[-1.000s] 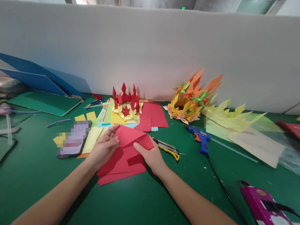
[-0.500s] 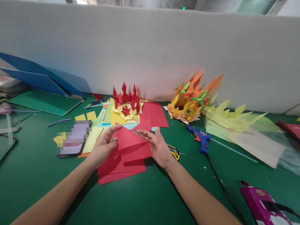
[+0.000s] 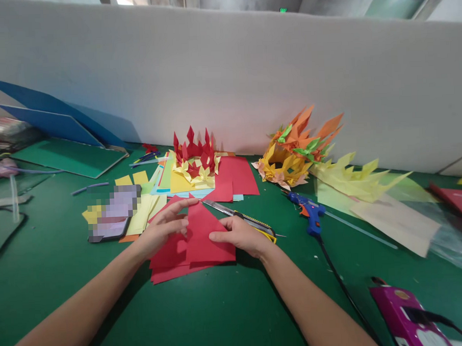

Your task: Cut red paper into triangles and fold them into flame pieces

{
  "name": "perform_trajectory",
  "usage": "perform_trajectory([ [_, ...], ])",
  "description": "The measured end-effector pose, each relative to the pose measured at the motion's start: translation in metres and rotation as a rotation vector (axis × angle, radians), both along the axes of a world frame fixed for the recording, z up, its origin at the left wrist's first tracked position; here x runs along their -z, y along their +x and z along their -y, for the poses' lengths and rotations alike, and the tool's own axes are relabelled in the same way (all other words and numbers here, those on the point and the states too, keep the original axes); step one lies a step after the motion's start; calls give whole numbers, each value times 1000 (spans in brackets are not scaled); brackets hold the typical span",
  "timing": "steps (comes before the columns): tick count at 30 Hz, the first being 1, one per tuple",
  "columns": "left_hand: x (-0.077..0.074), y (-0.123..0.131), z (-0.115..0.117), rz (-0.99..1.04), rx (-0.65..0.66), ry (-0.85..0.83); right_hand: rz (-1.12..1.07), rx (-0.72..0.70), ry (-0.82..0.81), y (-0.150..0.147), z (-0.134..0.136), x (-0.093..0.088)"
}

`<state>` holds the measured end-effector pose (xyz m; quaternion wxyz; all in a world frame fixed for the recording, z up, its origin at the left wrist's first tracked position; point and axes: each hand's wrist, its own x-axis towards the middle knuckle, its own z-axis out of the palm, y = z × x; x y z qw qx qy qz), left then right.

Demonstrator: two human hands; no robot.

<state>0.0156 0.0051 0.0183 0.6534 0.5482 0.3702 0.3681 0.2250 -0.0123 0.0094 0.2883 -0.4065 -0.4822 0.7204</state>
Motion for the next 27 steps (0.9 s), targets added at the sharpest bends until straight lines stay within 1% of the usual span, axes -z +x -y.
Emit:
perform_trajectory([
  [3, 1, 2, 0, -69, 13, 77, 9, -24, -23, -1, 1, -2],
  [5, 1, 3, 1, -95, 45, 103, 9, 5, -39, -3, 2, -2],
  [9, -1, 4, 4, -168, 163, 72, 25, 64, -59, -10, 4, -1],
  [13, -3, 2, 6, -206, 266, 86, 43, 78, -60, -15, 6, 0],
  [17, -1, -2, 6, -232, 338, 103, 28, 83, -65, -15, 6, 0],
  [22, 1, -6, 6, -188, 376, 138, 89, 95, -36, -13, 6, 2],
  [27, -1, -6, 6, -197, 371, 136, 73, 88, -38, -14, 6, 2],
])
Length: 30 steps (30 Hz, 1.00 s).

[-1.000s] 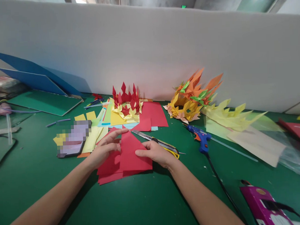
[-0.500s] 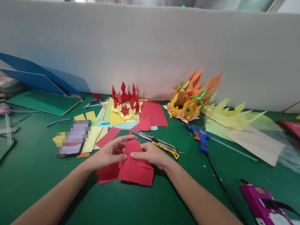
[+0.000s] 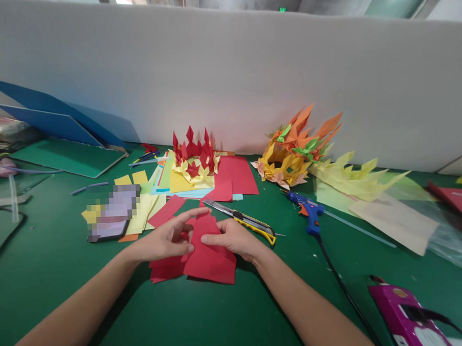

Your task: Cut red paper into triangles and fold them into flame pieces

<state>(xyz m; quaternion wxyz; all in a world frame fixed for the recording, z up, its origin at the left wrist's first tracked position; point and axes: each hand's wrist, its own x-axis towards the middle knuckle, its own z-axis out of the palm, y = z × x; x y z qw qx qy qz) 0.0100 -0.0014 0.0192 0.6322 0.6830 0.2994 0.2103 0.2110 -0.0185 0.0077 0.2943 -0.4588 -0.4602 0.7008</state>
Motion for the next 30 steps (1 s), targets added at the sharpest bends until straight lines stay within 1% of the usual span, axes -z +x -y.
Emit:
perform_trajectory([
  [10, 1, 3, -2, 19, -38, 68, 25, 12, 58, -4, 0, 2],
  [15, -1, 3, -2, -10, -62, 81, 92, 27, 93, -5, -1, 4],
  [21, 0, 1, -4, -47, -53, 106, 127, 36, 101, -5, 0, 4],
  [24, -1, 0, -4, -73, -39, 122, 44, 57, 96, -8, -1, 5],
  [27, -3, 0, -3, -104, 1, 115, -85, 152, 90, -11, -2, 6],
  [30, -3, 1, -3, -105, 28, 101, -139, 216, 63, -13, -3, 6],
])
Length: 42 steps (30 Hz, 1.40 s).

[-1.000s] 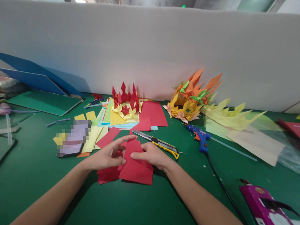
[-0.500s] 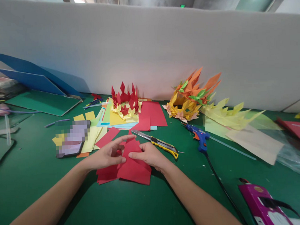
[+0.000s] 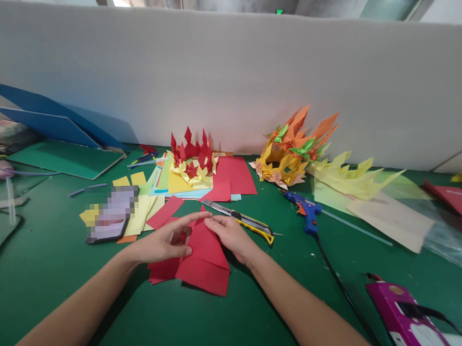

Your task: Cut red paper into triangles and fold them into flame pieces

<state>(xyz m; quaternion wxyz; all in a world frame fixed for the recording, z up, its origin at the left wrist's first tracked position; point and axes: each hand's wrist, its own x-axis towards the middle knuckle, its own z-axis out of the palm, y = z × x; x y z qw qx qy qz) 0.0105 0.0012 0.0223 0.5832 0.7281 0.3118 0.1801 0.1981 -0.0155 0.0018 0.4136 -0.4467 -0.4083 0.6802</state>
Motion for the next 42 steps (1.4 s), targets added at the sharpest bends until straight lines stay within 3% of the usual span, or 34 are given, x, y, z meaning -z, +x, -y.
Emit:
perform_trajectory([
  [5, 2, -2, -3, 37, -6, -97, 42, 29, -61, 0, 1, -5],
  [12, -3, -18, -18, 210, -251, -184, 78, 34, -103, 1, 0, -4],
  [20, -5, -25, -22, 234, -333, -228, 79, 1, -91, 2, -1, -3],
  [27, -7, -35, -31, 370, -571, -206, 28, -49, -66, 7, -3, 2],
  [30, -7, -28, -30, 484, -620, -212, -54, -46, -52, 9, -3, 4],
  [35, -1, -5, -19, 484, -650, -234, -193, -61, 39, 10, -2, 2],
  [40, 7, 12, -8, 421, -674, -102, -129, -13, 235, -2, 7, 1],
  [42, 9, 18, -4, 412, -660, -47, -90, 73, 272, -9, 10, 4],
])
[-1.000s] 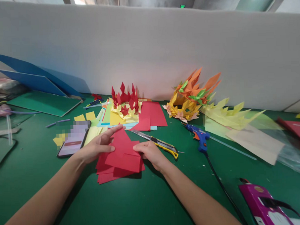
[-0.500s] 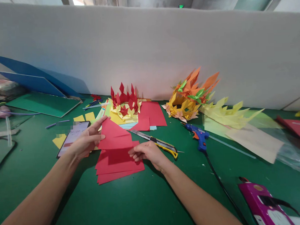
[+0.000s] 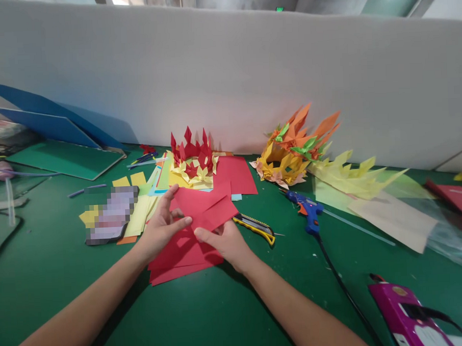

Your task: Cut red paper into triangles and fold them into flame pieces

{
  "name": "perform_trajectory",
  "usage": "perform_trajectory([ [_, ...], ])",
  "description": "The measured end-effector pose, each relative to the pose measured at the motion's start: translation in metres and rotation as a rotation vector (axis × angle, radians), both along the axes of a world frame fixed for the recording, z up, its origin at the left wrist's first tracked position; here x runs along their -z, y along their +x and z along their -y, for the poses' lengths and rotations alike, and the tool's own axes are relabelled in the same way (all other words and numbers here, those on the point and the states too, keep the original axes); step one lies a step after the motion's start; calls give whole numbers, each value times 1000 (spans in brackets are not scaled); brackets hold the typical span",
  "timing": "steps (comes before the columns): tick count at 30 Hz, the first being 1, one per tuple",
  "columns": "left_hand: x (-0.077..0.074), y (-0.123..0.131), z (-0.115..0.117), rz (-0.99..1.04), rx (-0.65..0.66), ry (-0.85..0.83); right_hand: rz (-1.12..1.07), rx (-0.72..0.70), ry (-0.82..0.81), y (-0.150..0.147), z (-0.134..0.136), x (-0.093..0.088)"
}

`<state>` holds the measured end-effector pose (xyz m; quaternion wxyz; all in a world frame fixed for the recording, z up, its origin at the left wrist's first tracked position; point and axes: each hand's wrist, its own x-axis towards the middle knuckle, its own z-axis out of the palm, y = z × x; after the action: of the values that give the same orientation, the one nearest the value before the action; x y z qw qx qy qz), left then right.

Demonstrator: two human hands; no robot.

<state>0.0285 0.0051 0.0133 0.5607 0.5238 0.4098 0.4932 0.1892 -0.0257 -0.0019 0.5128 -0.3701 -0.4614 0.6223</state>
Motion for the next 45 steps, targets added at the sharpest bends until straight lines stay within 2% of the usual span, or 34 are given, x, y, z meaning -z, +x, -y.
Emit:
perform_trajectory([
  [5, 3, 5, 3, -22, 21, 3, 231, 361, 91, -5, 0, 7],
  [8, 4, 2, 0, -25, 89, -48, 468, 456, 246, 0, -1, 6],
  [10, 5, -1, -3, -57, 120, -31, 593, 428, 428, 5, -1, 4],
  [12, 6, -3, -6, -96, 91, 20, 697, 361, 628, 10, 0, 2],
  [14, 6, -4, -7, -107, 77, -6, 811, 309, 786, 13, 1, 2],
  [18, 6, -8, -8, -39, 150, -210, 1039, 226, 993, 15, 1, 3],
  [20, 5, -11, -9, -58, 122, -214, 1107, 183, 1052, 15, 0, 4],
  [25, 10, -14, -13, -312, 59, -123, 1114, -2, 1133, 18, -4, 6],
  [30, 12, -12, -14, -524, -16, 124, 1075, -186, 1076, 23, -9, 6],
  [34, 12, -13, -15, -752, 63, 325, 1077, -259, 1057, 27, -11, 6],
  [38, 15, -15, -17, -813, 77, 495, 1060, -330, 1005, 30, -12, 2],
  [45, 15, -22, -19, -827, 257, 536, 1032, -426, 855, 36, -11, -8],
])
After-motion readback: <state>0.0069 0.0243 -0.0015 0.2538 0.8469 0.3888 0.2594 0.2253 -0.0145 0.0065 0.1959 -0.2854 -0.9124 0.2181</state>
